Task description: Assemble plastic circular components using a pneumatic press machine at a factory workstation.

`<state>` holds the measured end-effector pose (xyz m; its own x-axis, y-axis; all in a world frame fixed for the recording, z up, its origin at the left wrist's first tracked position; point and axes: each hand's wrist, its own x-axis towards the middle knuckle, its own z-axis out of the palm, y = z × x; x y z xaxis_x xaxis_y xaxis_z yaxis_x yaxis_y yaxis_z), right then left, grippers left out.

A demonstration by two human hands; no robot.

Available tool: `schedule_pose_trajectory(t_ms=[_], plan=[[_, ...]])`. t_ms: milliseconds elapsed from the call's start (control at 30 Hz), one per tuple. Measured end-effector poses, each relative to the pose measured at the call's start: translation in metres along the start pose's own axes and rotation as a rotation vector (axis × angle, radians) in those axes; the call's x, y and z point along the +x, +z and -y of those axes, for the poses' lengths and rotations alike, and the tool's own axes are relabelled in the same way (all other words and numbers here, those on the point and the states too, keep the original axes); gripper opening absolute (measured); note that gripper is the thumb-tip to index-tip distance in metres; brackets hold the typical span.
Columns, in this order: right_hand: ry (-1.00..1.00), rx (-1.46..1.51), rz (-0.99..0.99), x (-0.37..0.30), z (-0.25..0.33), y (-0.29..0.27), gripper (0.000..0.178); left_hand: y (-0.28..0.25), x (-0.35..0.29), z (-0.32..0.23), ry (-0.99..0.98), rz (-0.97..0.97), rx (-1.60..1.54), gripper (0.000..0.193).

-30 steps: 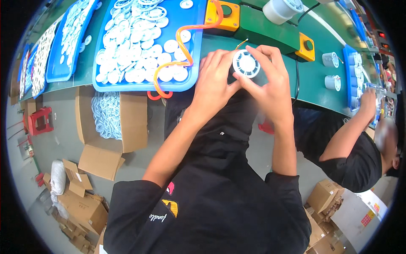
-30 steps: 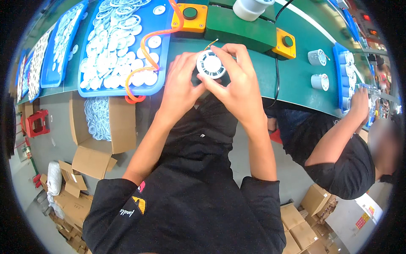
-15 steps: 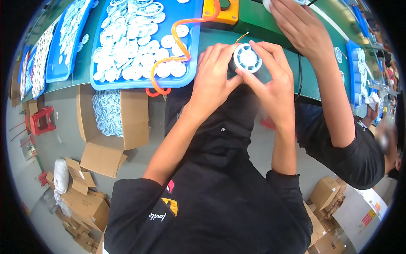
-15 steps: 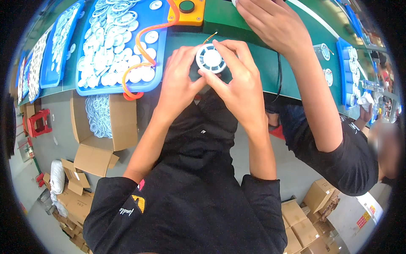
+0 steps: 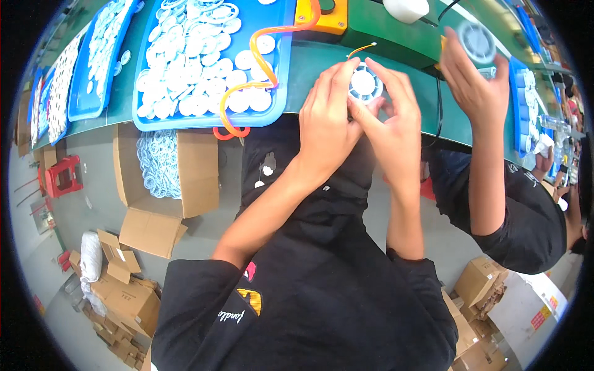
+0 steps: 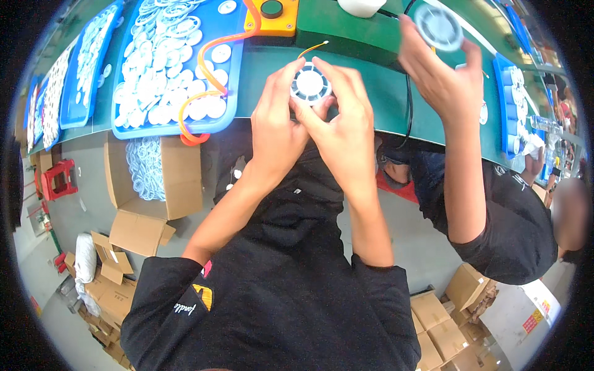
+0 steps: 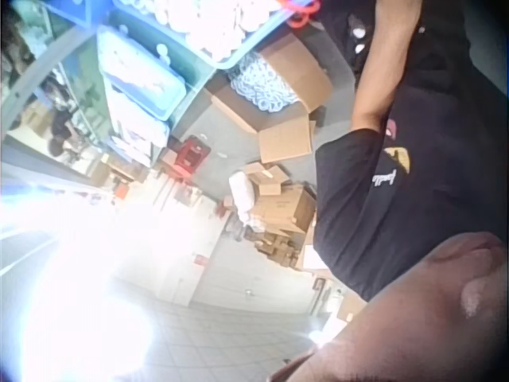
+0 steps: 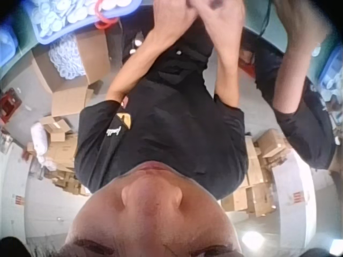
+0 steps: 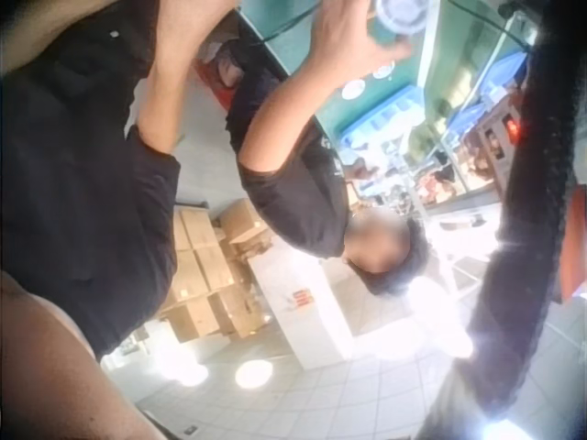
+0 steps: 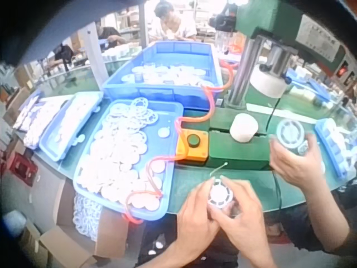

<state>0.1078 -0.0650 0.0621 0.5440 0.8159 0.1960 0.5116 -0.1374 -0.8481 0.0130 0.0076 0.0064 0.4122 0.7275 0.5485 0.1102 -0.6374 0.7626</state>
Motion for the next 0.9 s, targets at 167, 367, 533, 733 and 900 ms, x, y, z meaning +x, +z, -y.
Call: schedule_pose_trajectory(t_ms=[167, 367, 533, 733, 900], plan=[[0.118, 0.215, -0.134, -0.009, -0.011, 0.015, 0.06, -0.008, 0.008, -0.016, -0.139, 0.091, -0.08, 0.064], [-0.012, 0.224, -0.389, 0.014, 0.003, -0.016, 0.059, 0.018, 0.054, -0.03, 0.157, 0.128, -0.187, 0.058], [-0.088, 0.254, -0.501, 0.104, -0.013, -0.039, 0.06, 0.075, 0.141, -0.021, 0.263, 0.019, -0.253, 0.057], [-0.18, 0.112, -0.455, 0.131, -0.013, -0.04, 0.048, 0.075, 0.152, -0.013, 0.037, 0.041, -0.325, 0.056], [0.029, 0.232, -0.322, 0.143, -0.02, -0.045, 0.065, 0.087, 0.166, 0.009, 0.227, -0.065, -0.119, 0.056]])
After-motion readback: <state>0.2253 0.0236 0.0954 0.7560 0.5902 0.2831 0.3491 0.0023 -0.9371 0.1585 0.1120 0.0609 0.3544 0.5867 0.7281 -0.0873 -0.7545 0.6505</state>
